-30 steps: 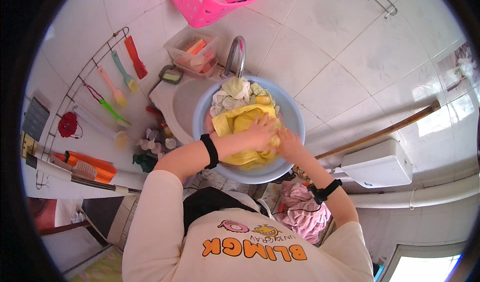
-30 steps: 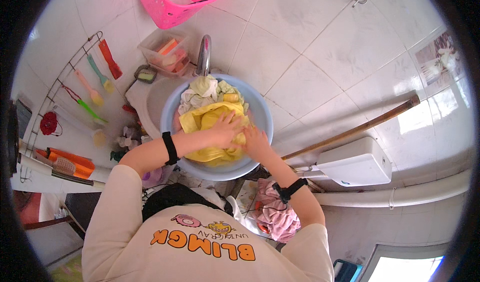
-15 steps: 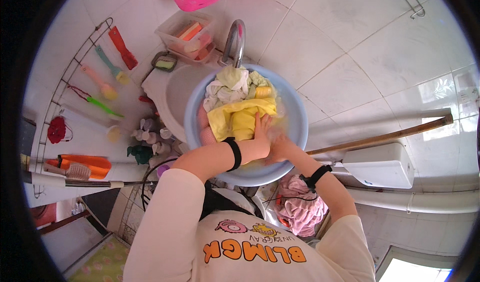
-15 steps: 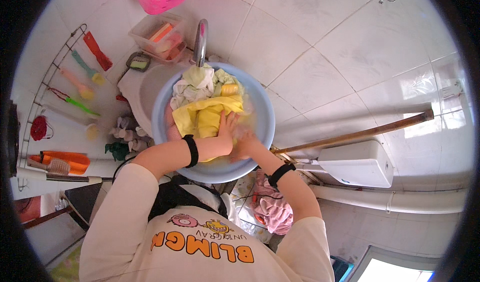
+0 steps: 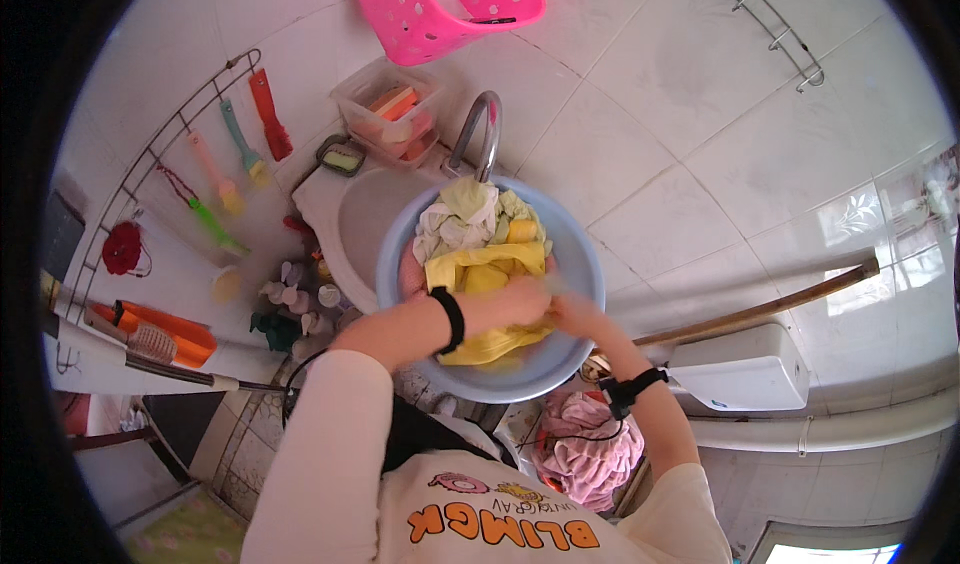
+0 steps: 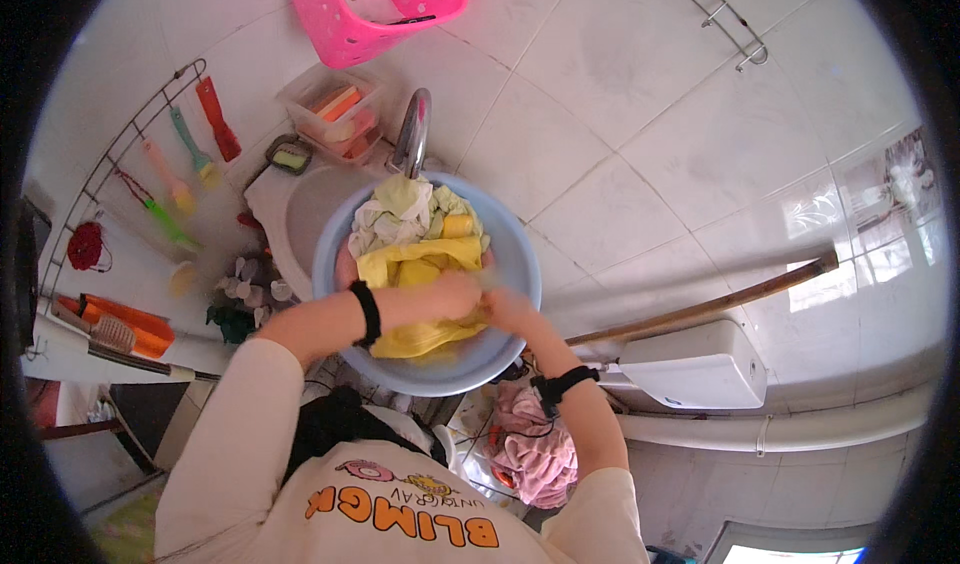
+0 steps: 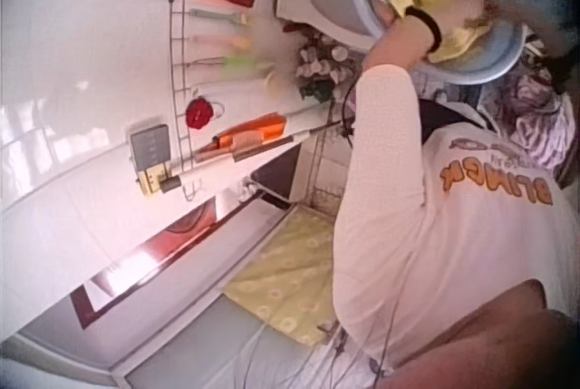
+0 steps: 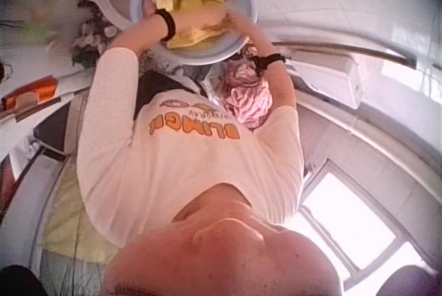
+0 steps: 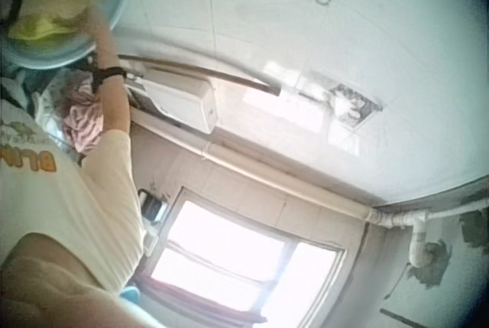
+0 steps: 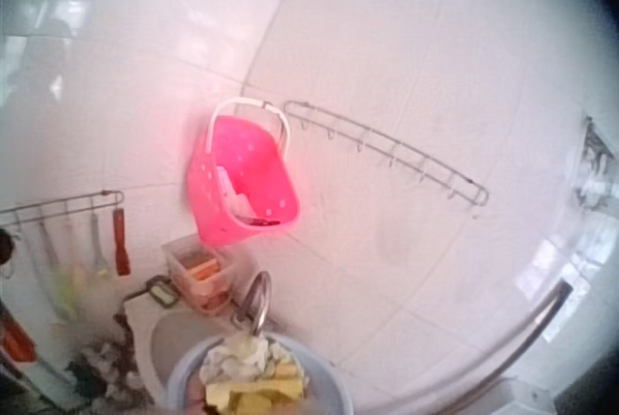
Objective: The person washes clothes in a basin, scrubbing them with a bar of soap, rinsing them, and wringing them out by hand.
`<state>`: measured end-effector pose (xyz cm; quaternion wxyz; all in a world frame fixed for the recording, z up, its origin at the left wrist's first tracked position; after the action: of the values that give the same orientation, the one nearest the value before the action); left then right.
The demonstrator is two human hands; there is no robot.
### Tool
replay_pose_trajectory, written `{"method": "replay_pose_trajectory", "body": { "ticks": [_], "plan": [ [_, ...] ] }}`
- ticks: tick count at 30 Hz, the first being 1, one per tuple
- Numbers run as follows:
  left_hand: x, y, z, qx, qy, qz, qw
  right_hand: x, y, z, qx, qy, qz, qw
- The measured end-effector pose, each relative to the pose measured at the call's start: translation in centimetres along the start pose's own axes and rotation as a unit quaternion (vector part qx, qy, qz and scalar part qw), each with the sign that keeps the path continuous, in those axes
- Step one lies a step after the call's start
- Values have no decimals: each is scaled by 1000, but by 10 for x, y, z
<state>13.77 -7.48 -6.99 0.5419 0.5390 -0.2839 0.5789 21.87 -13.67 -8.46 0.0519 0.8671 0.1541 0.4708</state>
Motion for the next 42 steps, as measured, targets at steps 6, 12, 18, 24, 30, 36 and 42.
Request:
{"method": "replay_pose_trajectory", "body": {
  "ticks": [6, 12, 18, 24, 30, 36, 42],
  "plan": [
    [98, 47, -25, -22, 143, 184, 972, 102, 20, -86, -50, 74, 257, 962],
    [109, 52, -22, -60, 186, 325, 925, 104, 23, -107, -18, 142, 324, 935],
    [17, 30, 3, -30, 43, 185, 981, 34, 8, -29, -206, 222, 60, 951],
    [-40, 3, 8, -5, -204, -16, 979, -24, 4, -6, -131, 355, -47, 924],
    [-65, -19, 13, 46, -305, -75, 948, -37, -26, -12, -240, 387, -228, 861],
    [-77, -40, 11, 57, -300, -128, 944, -68, -36, 14, -261, 372, -411, 791],
    [-92, -41, -1, 31, -232, -149, 961, -76, -42, 36, -253, 351, -399, 808]
  ]
}}
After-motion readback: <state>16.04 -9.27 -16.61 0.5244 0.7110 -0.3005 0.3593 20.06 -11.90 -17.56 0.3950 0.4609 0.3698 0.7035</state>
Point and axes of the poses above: each hand's wrist, its own y-axis away from the middle knuckle, its own x-axis out of the back of the hand, z = x × y, the point moved 5 cm from there along -y, towards the middle knuckle
